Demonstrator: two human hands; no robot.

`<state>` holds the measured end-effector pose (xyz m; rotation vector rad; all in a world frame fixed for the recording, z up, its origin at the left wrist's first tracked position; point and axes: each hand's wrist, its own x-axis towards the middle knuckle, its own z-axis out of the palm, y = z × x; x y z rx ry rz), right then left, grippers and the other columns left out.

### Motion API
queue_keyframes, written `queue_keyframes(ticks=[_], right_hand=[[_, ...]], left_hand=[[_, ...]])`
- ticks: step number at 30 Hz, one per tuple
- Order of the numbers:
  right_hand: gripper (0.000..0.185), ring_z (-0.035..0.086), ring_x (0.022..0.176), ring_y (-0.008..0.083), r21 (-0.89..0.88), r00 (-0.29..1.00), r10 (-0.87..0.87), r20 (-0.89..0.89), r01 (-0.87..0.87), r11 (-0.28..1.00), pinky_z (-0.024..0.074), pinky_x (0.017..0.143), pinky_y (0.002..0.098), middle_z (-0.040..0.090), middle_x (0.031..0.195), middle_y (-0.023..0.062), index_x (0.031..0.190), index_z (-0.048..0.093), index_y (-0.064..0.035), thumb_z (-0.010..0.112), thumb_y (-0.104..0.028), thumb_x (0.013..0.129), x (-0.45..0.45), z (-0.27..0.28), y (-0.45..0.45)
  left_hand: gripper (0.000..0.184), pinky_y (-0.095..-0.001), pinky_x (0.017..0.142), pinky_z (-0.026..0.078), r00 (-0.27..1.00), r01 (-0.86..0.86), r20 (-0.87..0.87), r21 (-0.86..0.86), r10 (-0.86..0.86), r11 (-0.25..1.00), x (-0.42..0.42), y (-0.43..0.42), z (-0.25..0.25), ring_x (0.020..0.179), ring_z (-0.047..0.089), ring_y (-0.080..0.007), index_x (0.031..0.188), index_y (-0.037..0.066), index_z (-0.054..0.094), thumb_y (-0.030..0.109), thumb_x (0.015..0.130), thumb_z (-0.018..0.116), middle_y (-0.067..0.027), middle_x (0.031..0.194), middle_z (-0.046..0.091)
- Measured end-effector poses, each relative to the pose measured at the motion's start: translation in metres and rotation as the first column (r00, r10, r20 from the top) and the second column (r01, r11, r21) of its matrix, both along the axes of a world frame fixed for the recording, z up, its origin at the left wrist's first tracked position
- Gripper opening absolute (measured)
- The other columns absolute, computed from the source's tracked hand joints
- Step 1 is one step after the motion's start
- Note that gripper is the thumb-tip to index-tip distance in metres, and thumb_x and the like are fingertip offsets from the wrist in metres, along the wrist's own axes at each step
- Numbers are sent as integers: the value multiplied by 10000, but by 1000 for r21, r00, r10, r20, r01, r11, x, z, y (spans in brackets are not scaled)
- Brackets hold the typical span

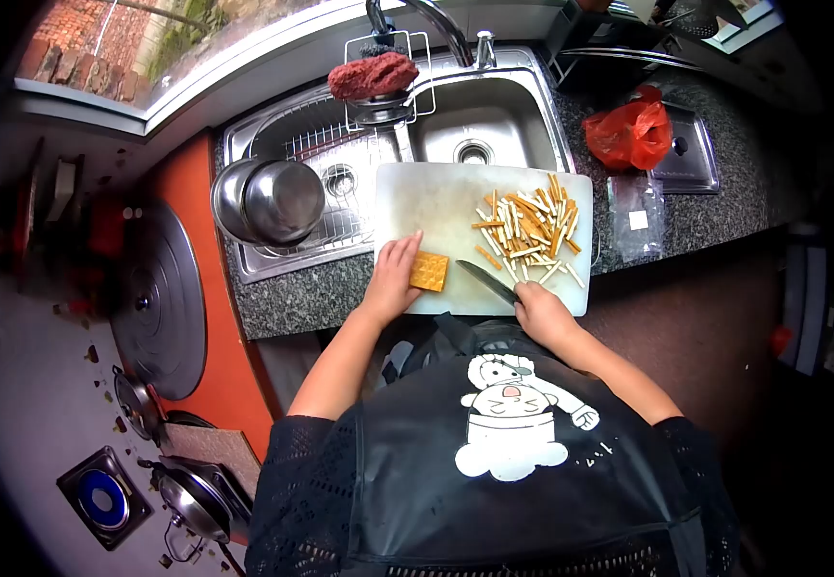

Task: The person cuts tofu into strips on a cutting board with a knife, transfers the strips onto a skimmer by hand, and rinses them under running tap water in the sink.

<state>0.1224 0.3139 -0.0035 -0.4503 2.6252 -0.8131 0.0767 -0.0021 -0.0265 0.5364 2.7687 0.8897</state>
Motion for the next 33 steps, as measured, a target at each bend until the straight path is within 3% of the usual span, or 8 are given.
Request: queue_keyframes(ticks=[2, 8, 15, 18, 23, 25, 31, 33], right_hand=[[129, 623, 813, 427, 16, 1000, 10, 28, -10, 1000, 532, 738, 502, 595, 909, 220, 982, 542, -9, 584, -70, 877, -3, 4, -5], [155, 609, 852, 447, 17, 995, -97, -21, 98, 995, 512, 755, 513, 594, 923, 232, 998, 533, -1, 605, -72, 881, -13, -4, 1], [222, 610, 912, 452, 59, 989, -143, -36, 145, 988, 509, 811, 507, 606, 990, 259, 1076, 533, 19, 592, -74, 884, -32, -7, 0], [216, 613, 927, 456, 102, 990, -138, 39, 133, 986, 511, 826, 513, 606, 999, 277, 1071, 498, 33, 558, -53, 882, -36, -4, -9], [217, 620, 865, 473, 137, 993, -116, 34, 111, 984, 529, 755, 528, 588, 1007, 281, 1083, 465, 27, 531, -56, 895, -28, -12, -10], [217, 622, 840, 475, 138, 992, -118, 35, 112, 984, 533, 730, 533, 585, 1016, 280, 1090, 460, 24, 524, -60, 900, -26, -10, -12], [212, 623, 801, 476, 126, 993, -119, -14, 119, 985, 535, 702, 538, 584, 1008, 274, 1087, 461, 8, 527, -62, 897, -26, -13, -11], [223, 624, 807, 475, 124, 993, -114, -18, 116, 986, 534, 701, 536, 582, 1011, 272, 1095, 462, 1, 531, -65, 894, -24, -13, -9]], left_hand=[[1149, -455, 1139, 325, 991, -122, 50, 11, 121, 993, 9, -4, -5, 1317, 394, -381, 1572, 56, 165, 27, 640, 836, -175, 1410, 456], [1130, -455, 1105, 352, 950, -311, 67, 134, 305, 941, 33, 4, -35, 1292, 405, -392, 1566, 57, 188, 32, 642, 838, -185, 1368, 458], [1056, -485, 1069, 378, 934, -356, -34, 9, 356, 934, 40, 50, -24, 1228, 440, -411, 1544, 115, 257, 119, 668, 846, -230, 1343, 413], [992, -483, 1043, 403, 948, -315, -4, 86, 317, 945, 29, 46, -30, 1192, 456, -415, 1520, 110, 306, 96, 673, 823, -227, 1308, 445], [954, -480, 1012, 420, 855, -471, -187, 113, 484, 875, -4, 15, -32, 1151, 466, -416, 1502, 90, 332, 53, 673, 803, -207, 1246, 475], [971, -479, 1003, 427, 833, -509, -187, 109, 521, 854, -19, 5, -33, 1149, 467, -414, 1501, 98, 332, 73, 667, 829, -208, 1269, 467], [928, -444, 1042, 411, 878, -459, 101, -98, 468, 883, -33, 0, 7, 1224, 449, -410, 1428, 90, 433, 121, 620, 889, -209, 1380, 412], [871, -444, 1047, 413, 910, -409, 19, -128, 415, 903, -34, -12, 0, 1230, 449, -412, 1376, 79, 475, 148, 617, 894, -203, 1376, 423]])
